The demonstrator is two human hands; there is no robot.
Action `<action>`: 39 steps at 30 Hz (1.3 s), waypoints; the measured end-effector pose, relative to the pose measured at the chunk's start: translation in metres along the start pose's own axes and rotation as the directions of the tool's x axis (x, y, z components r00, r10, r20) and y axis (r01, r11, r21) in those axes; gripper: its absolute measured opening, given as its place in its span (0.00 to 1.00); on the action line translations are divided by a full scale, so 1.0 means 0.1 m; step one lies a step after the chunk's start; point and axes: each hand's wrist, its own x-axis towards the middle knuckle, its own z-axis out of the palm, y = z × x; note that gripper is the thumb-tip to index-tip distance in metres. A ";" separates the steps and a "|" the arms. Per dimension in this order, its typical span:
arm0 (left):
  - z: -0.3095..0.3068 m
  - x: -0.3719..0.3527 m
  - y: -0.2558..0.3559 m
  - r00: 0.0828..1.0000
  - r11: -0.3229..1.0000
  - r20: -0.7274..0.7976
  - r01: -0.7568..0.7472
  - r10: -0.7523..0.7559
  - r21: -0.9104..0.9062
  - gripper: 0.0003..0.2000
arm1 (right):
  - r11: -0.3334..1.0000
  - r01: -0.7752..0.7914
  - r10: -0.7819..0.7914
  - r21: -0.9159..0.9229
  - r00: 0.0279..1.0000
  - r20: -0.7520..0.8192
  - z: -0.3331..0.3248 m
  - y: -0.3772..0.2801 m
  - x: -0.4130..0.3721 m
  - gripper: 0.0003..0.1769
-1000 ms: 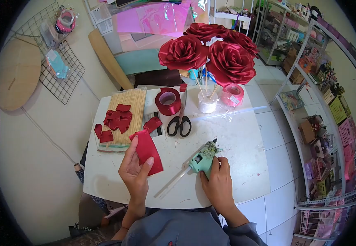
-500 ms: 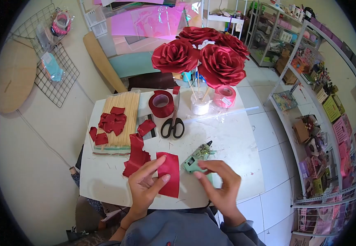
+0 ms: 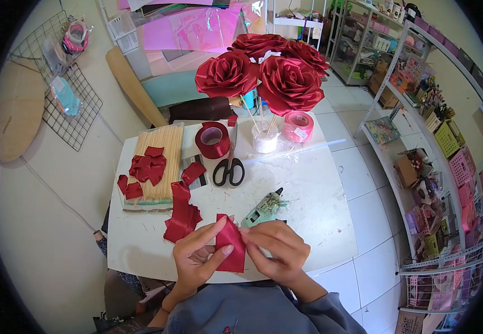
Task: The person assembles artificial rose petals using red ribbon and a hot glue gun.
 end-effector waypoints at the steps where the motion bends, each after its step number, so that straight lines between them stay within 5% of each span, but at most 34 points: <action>1: 0.00 0.00 0.01 1.000 0.999 0.003 -0.001 0.001 0.032 0.20 | 0.989 0.128 -0.125 -0.077 0.991 0.042 -0.01 -0.01 0.02 0.14; 7: 0.00 0.00 0.04 1.000 0.992 0.012 -0.015 0.014 0.126 0.20 | 0.879 0.367 -0.327 -0.305 0.929 0.175 -0.04 -0.05 0.09 0.15; 13: -0.02 -0.02 0.06 0.999 0.984 0.028 -0.029 0.024 0.178 0.20 | 0.843 0.442 -0.381 -0.306 0.893 0.240 -0.05 -0.07 0.15 0.15; 39: -0.03 -0.04 0.08 0.998 0.978 0.058 -0.011 -0.001 0.210 0.21 | 0.845 0.437 -0.319 -0.307 0.874 0.366 -0.10 -0.08 0.16 0.18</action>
